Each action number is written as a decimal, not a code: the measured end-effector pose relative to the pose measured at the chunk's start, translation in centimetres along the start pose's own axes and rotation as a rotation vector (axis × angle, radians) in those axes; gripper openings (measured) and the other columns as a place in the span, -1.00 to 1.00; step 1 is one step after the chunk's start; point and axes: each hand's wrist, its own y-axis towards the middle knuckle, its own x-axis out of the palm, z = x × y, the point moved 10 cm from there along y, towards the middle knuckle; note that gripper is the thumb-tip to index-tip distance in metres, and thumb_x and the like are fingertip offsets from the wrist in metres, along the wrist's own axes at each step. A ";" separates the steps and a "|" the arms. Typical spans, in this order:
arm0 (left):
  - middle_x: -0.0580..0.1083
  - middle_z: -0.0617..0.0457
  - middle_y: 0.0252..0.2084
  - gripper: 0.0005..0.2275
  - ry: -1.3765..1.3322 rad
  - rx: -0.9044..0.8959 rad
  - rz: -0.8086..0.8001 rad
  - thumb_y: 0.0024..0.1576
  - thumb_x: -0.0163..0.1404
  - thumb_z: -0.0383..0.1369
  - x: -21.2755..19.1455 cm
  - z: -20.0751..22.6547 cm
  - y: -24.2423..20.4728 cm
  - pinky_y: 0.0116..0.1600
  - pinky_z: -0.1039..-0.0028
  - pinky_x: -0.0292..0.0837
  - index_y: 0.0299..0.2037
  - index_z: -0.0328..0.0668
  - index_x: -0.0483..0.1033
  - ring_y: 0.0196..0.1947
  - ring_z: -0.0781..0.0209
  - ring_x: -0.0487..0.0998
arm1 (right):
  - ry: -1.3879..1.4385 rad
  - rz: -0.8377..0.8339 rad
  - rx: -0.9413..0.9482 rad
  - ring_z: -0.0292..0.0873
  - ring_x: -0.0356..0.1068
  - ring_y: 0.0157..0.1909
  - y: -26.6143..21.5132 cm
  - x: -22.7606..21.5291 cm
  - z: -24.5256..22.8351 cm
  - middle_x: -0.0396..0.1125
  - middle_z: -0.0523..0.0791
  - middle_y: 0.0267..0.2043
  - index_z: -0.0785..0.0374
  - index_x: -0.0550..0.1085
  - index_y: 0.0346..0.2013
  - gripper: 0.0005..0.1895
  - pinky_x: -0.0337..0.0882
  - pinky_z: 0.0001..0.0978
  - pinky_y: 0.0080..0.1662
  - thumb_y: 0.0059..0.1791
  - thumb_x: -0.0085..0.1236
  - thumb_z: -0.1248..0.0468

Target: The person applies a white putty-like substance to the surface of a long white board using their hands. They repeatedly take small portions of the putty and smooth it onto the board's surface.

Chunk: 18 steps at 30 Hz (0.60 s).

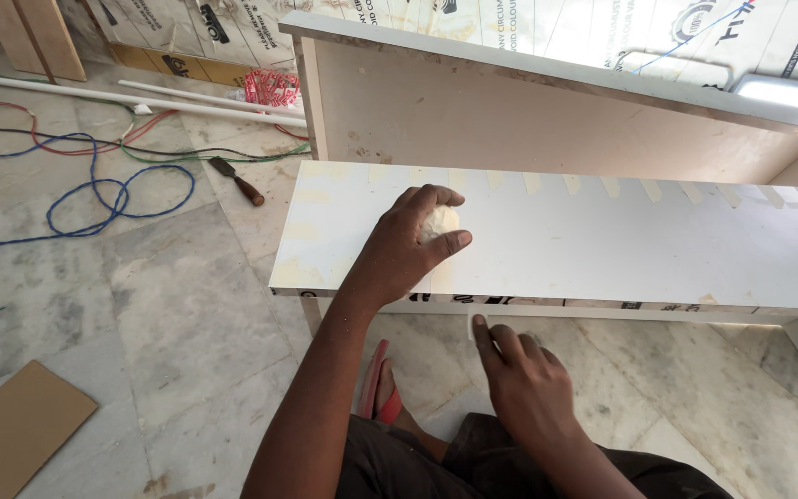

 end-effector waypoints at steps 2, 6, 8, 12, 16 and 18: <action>0.45 -0.04 0.22 -0.58 -0.047 0.108 0.016 0.21 0.08 -0.09 -0.1 0.4 0.0 0.25 0.18 0.38 0.18 -0.11 0.42 0.27 0.02 0.44 | 0.016 -0.114 -0.008 -0.12 0.48 -0.20 0.1 4.0 -0.3 0.40 -0.09 -0.06 0.24 0.54 0.00 -0.64 0.54 -0.28 -0.26 -0.11 0.17 0.36; 0.48 -0.02 0.17 -0.57 -0.208 0.058 0.056 0.29 -0.08 0.02 -0.4 -1.5 0.4 0.23 0.29 0.44 0.19 -0.07 0.47 0.16 0.12 0.51 | 0.224 -0.411 0.080 -0.04 0.49 -0.21 -0.7 9.8 -1.3 0.39 -0.06 -0.08 0.23 0.53 0.00 -0.62 0.51 -0.19 -0.29 -0.11 0.24 0.25; 0.53 -0.03 0.12 -0.50 -0.310 0.058 0.071 0.34 -0.21 0.12 -0.6 -2.1 0.3 0.22 0.34 0.45 0.15 -0.10 0.54 0.09 0.14 0.53 | 0.470 -0.514 0.161 -0.05 0.51 -0.22 -0.8 10.3 -1.9 0.42 -0.09 -0.12 0.20 0.55 -0.06 -0.68 0.50 -0.18 -0.27 -0.08 0.27 0.18; 0.52 -0.03 0.07 -0.26 -0.505 -0.003 0.037 0.26 -0.43 0.32 -0.1 -3.4 0.7 0.23 0.38 0.41 0.17 -0.18 0.51 0.07 0.17 0.49 | 1.079 -0.475 0.144 -0.12 0.54 -0.27 0.3 5.0 -2.0 0.51 -0.10 -0.18 0.27 0.57 -0.23 -0.81 0.52 -0.26 -0.27 -0.02 0.27 0.20; 0.44 -0.07 0.12 -0.15 -0.707 -0.051 -0.019 0.15 -0.48 0.39 0.2 -3.6 0.7 0.29 0.33 0.39 0.27 -0.20 0.41 0.13 0.16 0.47 | 1.678 -0.279 0.357 -0.11 0.55 -0.27 3.3 0.1 1.9 0.55 0.05 -0.26 0.38 0.58 -0.09 -0.79 0.59 -0.26 -0.20 0.08 0.13 0.30; 0.41 -0.08 0.18 -0.13 -0.759 -0.043 -0.034 0.12 -0.46 0.40 0.2 -3.2 0.5 0.34 0.31 0.32 0.31 -0.21 0.36 0.20 0.15 0.43 | 1.961 -0.130 0.368 -0.08 0.55 -0.21 5.9 -1.6 3.2 0.51 0.09 -0.21 0.40 0.53 -0.06 -0.79 0.57 -0.26 -0.19 0.13 0.07 0.29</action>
